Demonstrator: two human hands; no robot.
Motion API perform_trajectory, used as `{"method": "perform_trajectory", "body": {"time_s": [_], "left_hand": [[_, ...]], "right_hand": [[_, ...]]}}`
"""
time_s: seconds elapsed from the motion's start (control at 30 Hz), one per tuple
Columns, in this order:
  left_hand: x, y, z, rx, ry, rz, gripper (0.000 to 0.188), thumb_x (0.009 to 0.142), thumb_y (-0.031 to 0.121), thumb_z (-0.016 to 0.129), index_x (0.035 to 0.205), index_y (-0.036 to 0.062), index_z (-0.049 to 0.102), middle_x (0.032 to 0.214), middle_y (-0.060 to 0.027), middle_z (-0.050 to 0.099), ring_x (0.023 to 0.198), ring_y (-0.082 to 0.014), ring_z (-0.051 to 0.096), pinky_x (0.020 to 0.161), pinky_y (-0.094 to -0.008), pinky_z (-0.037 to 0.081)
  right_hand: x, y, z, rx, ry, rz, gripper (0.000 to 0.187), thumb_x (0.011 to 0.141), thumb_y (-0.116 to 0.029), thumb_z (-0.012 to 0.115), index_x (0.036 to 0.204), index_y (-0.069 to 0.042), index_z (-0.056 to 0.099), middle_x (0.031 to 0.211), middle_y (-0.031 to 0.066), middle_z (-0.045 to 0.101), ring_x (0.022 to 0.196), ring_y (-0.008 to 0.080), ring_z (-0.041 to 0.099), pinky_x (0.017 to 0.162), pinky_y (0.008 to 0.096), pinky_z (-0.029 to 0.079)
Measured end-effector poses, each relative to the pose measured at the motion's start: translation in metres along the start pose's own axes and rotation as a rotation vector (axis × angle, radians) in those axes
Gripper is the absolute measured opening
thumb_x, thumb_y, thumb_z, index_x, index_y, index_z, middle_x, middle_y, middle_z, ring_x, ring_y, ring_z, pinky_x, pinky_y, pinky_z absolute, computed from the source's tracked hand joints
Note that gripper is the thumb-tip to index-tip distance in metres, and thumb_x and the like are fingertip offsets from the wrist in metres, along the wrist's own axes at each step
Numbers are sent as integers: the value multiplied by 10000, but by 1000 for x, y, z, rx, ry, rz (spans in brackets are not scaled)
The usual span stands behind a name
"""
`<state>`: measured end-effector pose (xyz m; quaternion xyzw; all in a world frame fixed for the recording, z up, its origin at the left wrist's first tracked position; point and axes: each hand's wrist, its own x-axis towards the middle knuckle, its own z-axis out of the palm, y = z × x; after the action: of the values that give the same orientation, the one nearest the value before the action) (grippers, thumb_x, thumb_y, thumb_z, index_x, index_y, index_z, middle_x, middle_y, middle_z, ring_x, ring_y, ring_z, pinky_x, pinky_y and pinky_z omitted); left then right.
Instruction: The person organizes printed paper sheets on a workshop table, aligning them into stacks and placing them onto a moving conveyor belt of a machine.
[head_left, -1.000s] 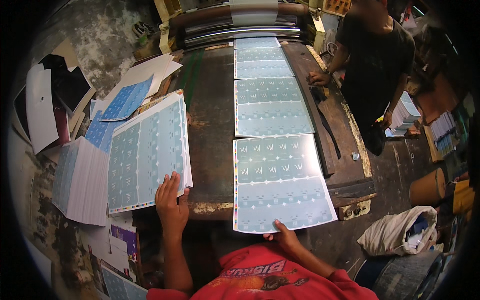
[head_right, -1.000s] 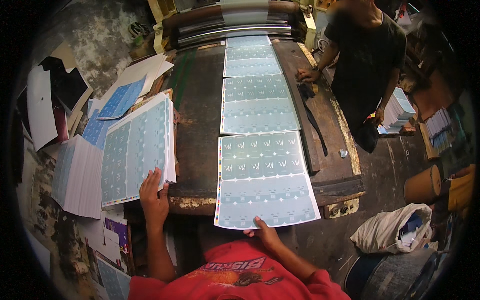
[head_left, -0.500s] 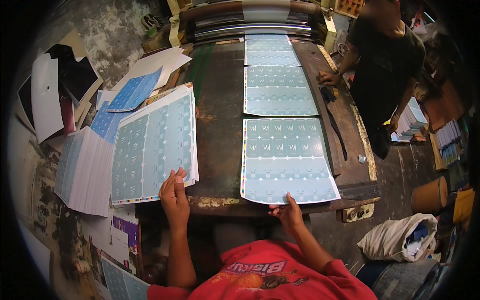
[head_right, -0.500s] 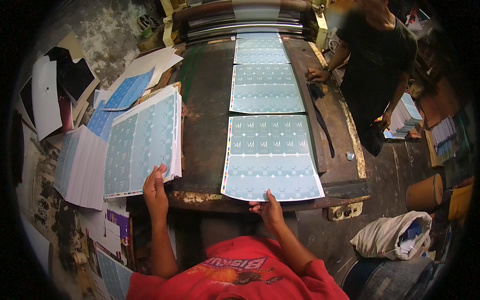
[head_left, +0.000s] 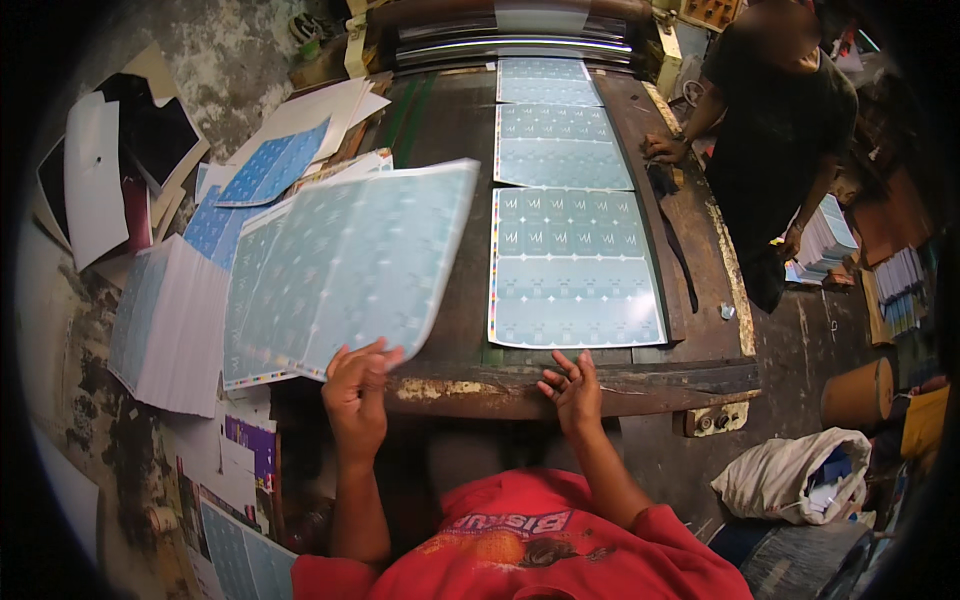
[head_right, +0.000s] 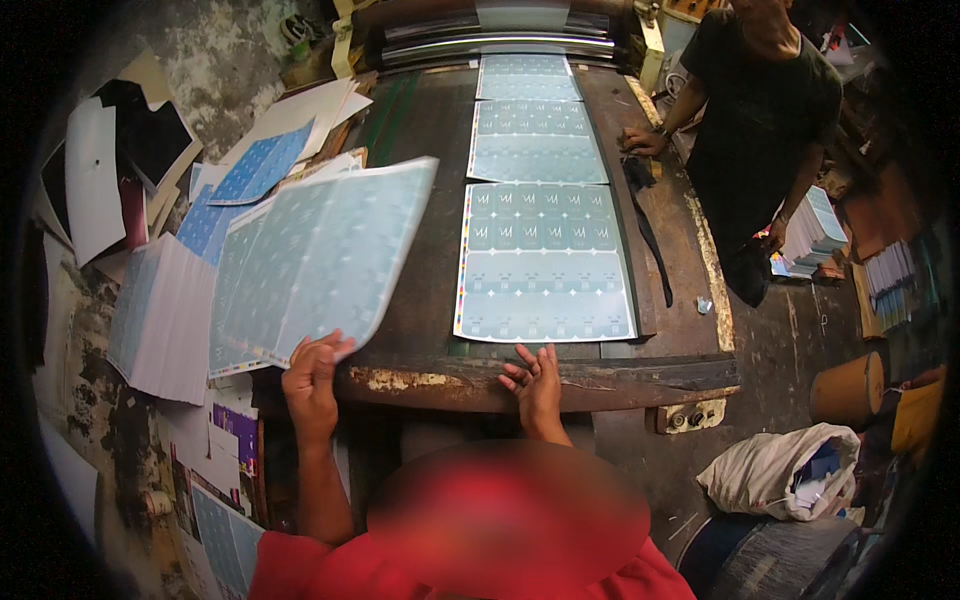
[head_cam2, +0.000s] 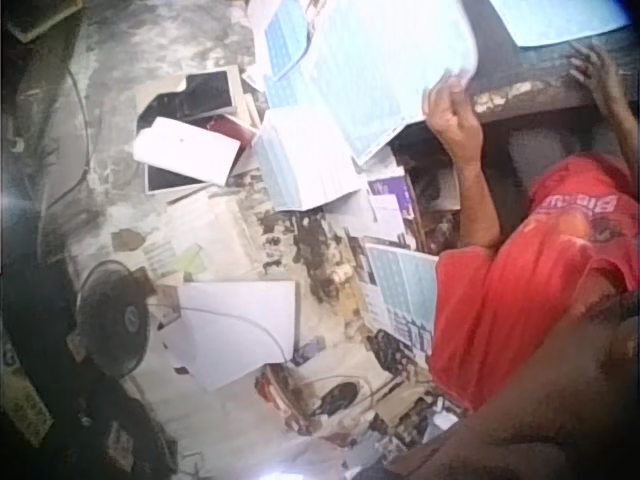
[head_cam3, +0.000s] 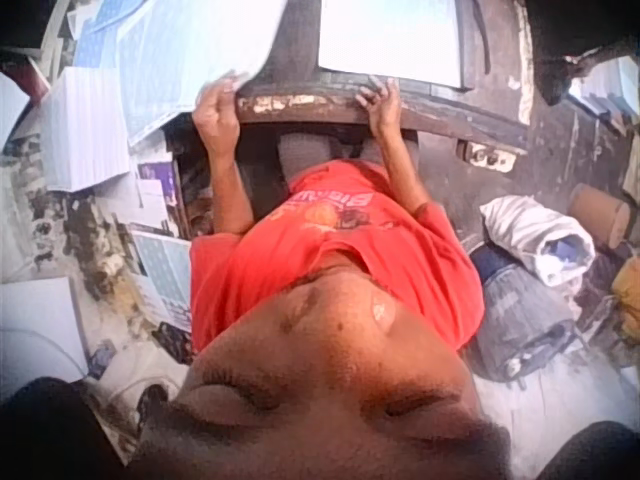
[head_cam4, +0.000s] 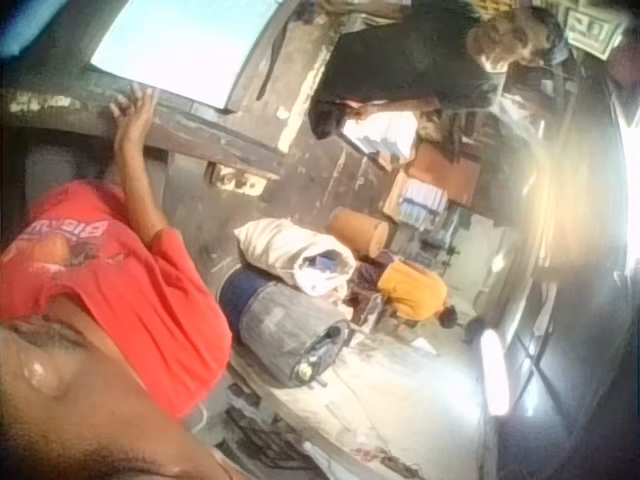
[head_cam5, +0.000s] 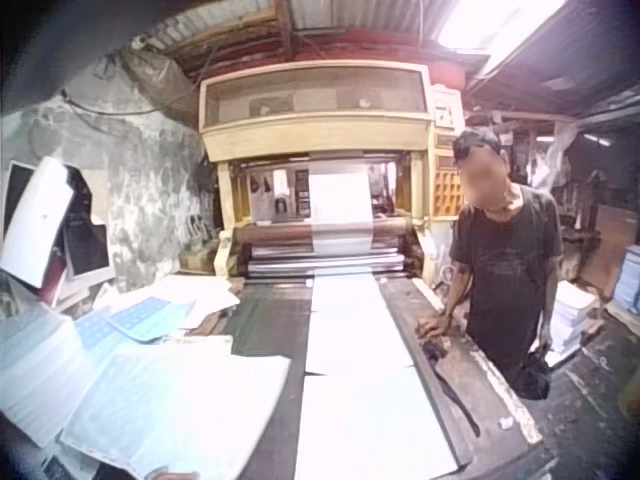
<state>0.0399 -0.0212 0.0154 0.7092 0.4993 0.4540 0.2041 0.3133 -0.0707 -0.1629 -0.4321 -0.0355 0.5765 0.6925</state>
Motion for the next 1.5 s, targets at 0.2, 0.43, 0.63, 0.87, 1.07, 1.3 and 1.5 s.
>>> {"method": "perform_trajectory", "body": {"time_s": [0.2, 0.43, 0.63, 0.87, 1.07, 1.3, 1.5], "left_hand": [[-6, 24, -2, -155, -486, 179, 253, 934, 338, 613, 857, 135, 742, 938, -30, 751, 1082, -257, 663, 1100, -512, 274], [-12, 25, 10, 107, -409, 364, 351, 869, 394, 687, 1085, 120, 724, 1241, -63, 659, 1337, -320, 464, 1150, -549, 203], [27, -28, -8, 514, -187, 174, 865, 749, 540, 752, 1375, 8, 482, 1455, -182, 455, 1389, -374, 366, 1145, -519, 241], [10, -16, -7, 490, -223, 77, 750, 835, 477, 693, 1385, 12, 482, 1449, -167, 470, 1385, -360, 377, 1137, -482, 270], [9, -22, 1, 317, -87, -21, 485, 1032, 383, 381, 1304, 38, 588, 1371, -125, 562, 1369, -324, 411, 1141, -459, 251], [10, -27, 14, 280, 45, -161, 415, 1044, 299, 359, 1289, 64, 597, 1326, -81, 606, 1345, -270, 451, 1157, -476, 159], [5, -30, 13, 312, 34, -108, 363, 1014, 280, 470, 1287, 69, 583, 1322, -87, 607, 1330, -264, 466, 1160, -493, 141]], "right_hand": [[-27, -31, 5, 8, -619, 85, 728, 905, -529, 567, 1420, -53, 367, 1279, 135, 551, 929, 217, 627, 836, 405, 526], [-44, -27, -24, -97, -260, 202, 432, 895, -245, 640, 1206, 16, 492, 1022, 158, 630, 786, 242, 642, 684, 334, 497], [-69, 10, -90, -243, -172, 317, 393, 950, -341, 573, 1091, 26, 558, 853, 140, 648, 746, 230, 638, 599, 298, 446], [-105, 12, -90, -241, -150, 319, 365, 995, -309, 488, 1107, 32, 553, 886, 149, 645, 773, 232, 625, 666, 315, 453], [-93, 13, -78, -160, -104, 300, 406, 993, -371, 485, 1108, 17, 514, 769, 141, 601, 696, 243, 583, 732, 397, 492], [-53, -2, -56, -52, -96, 297, 442, 1002, -439, 462, 1106, -17, 541, 740, 96, 603, 682, 195, 582, 764, 424, 506], [-17, -5, -49, -75, -53, 229, 525, 980, -501, 469, 1127, -1, 536, 825, 154, 641, 670, 183, 590, 781, 434, 543]]}}
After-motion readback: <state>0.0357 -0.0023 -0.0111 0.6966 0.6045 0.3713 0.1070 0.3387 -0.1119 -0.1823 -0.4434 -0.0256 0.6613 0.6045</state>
